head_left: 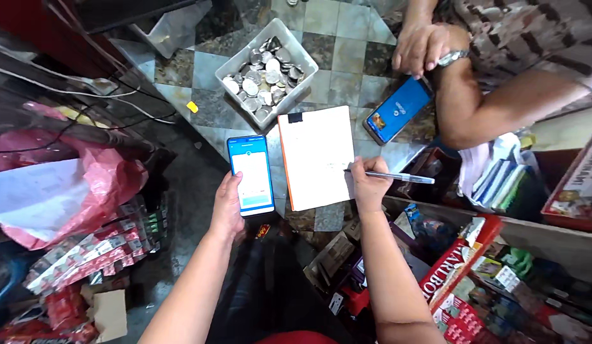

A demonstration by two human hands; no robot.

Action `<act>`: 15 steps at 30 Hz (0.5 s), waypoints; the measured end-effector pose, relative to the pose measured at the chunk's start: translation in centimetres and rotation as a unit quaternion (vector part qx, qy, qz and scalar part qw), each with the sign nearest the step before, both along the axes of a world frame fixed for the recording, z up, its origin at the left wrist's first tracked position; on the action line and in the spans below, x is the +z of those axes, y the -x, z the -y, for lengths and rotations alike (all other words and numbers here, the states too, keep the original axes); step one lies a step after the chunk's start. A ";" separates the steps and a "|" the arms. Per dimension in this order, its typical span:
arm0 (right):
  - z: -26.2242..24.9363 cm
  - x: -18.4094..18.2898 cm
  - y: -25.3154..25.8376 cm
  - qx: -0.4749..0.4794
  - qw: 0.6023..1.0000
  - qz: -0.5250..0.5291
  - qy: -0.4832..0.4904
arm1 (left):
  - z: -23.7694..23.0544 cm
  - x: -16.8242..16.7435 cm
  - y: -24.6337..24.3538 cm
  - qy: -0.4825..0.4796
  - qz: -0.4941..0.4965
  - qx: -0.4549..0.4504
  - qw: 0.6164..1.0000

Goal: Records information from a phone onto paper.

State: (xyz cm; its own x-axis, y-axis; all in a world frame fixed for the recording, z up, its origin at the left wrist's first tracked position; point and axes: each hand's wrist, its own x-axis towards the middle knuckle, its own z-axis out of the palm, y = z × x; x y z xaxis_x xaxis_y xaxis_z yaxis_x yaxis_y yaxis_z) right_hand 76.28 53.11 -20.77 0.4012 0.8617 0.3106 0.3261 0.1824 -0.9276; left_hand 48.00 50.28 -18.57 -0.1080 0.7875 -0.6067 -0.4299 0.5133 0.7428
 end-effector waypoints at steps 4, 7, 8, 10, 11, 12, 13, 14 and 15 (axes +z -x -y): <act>0.1 0.3 -0.7 0.006 0.997 -0.072 -0.016 | -0.1 0.0 -0.3 -0.017 0.012 0.016 1.000; 0.1 0.2 -0.3 -0.014 0.997 -0.073 -0.027 | -0.1 -0.1 -0.2 -0.024 0.012 0.013 1.000; 0.1 0.1 -0.1 -0.018 0.997 -0.065 -0.031 | -0.1 0.0 -0.2 -0.023 0.009 0.015 1.000; 0.1 -0.1 -0.1 -0.017 0.998 -0.042 -0.045 | -0.1 0.1 -0.3 -0.022 0.005 0.017 1.000; 0.1 -0.3 -0.2 -0.011 0.998 -0.026 -0.054 | -0.1 0.0 -0.3 -0.025 0.004 0.017 1.000; 0.2 -0.5 -0.5 -0.006 0.998 0.000 -0.062 | -0.1 -0.1 -0.3 -0.027 0.002 0.016 1.000; 0.2 -0.6 -0.8 0.002 0.997 0.025 -0.067 | -0.1 -0.1 -0.3 -0.028 0.000 0.015 1.000; 0.2 -0.6 -1.0 0.010 0.997 0.044 -0.069 | -0.1 -0.1 -0.3 -0.028 -0.002 0.015 1.000; 0.2 -0.5 -1.1 0.014 0.996 0.054 -0.070 | -0.2 0.0 -0.3 -0.027 -0.002 0.014 1.000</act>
State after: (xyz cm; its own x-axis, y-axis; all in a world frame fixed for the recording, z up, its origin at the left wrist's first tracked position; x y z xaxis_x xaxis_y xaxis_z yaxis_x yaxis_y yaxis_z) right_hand 77.34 52.87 -21.30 0.3357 0.8171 0.4687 0.4164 0.3176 -0.8519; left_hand 48.26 50.44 -18.56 -0.1330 0.8155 -0.5632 -0.4399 0.4606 0.7709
